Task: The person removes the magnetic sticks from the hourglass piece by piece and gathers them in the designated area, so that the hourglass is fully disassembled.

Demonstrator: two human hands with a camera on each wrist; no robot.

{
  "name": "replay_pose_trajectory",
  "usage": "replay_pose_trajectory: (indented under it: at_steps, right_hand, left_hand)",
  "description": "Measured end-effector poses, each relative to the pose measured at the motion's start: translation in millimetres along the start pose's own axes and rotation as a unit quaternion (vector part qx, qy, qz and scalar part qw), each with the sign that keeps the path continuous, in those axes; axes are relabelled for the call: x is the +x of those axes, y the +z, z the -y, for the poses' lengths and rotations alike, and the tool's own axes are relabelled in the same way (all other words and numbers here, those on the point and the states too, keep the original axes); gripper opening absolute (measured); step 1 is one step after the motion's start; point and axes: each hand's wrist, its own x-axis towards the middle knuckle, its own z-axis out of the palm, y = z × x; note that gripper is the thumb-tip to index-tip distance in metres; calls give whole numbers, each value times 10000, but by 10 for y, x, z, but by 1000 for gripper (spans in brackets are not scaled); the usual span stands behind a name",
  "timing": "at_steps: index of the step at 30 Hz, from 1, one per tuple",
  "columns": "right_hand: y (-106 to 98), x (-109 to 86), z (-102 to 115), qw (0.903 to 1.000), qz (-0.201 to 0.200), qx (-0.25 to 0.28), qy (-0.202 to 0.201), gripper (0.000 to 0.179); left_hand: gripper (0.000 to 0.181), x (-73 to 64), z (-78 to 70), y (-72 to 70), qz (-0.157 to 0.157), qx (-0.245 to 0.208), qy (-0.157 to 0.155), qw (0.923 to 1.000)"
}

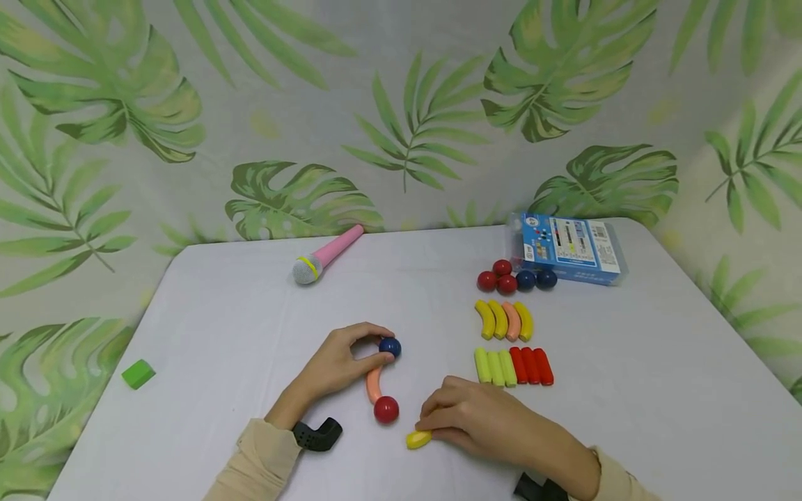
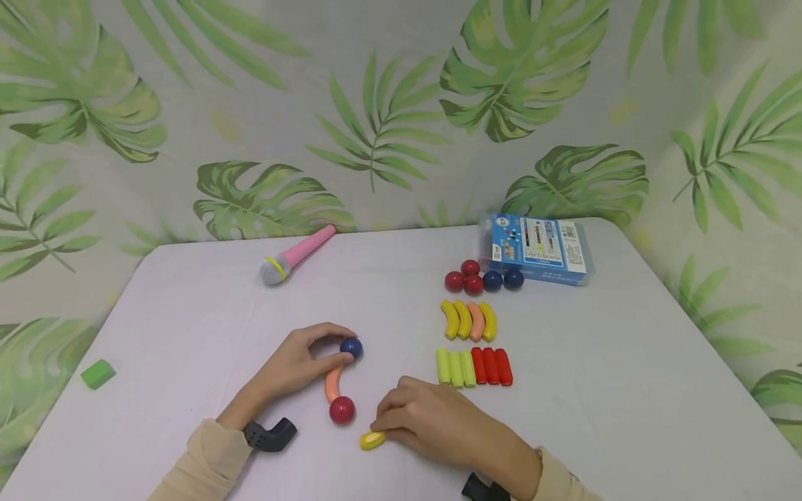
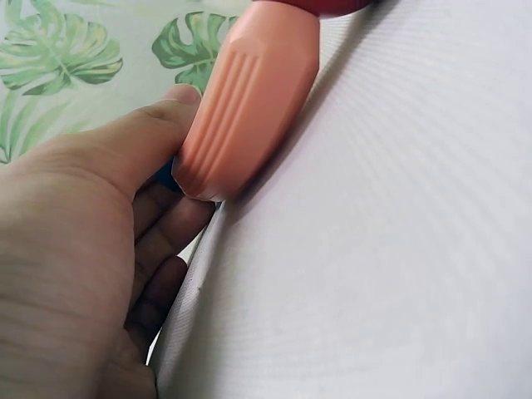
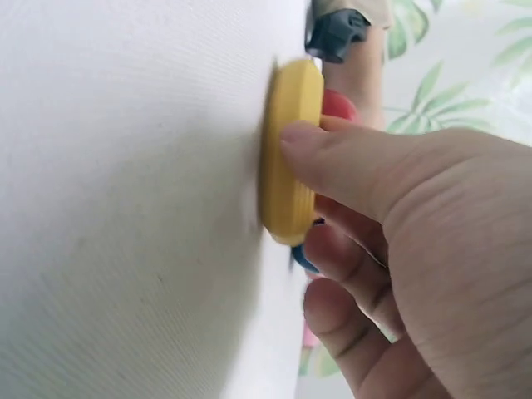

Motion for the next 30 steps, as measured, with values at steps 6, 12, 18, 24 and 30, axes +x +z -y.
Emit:
replay_pose_trajectory:
  at_steps: [6, 12, 18, 24, 30]
  right_hand:
    - [-81, -52, -31, 9994, 84, -282, 170, 25]
    - [-119, -78, -49, 9967, 171, -143, 781, 36]
    - [-85, -57, -34, 9948, 228, -156, 982, 60]
    - [-67, -45, -36, 9931, 354, -219, 1097, 72]
    - [-45, -36, -42, 9926, 368, -96, 1156, 69]
  left_hand:
    - [30, 2, 12, 11, 32, -11, -29, 10000]
    - [29, 5, 6, 10, 31, -5, -28, 10000]
    - [29, 8, -11, 1, 31, 7, -23, 10000]
    - [29, 6, -11, 1, -2, -6, -18, 10000]
    - [30, -1, -9, 3, 7, -27, -34, 10000]
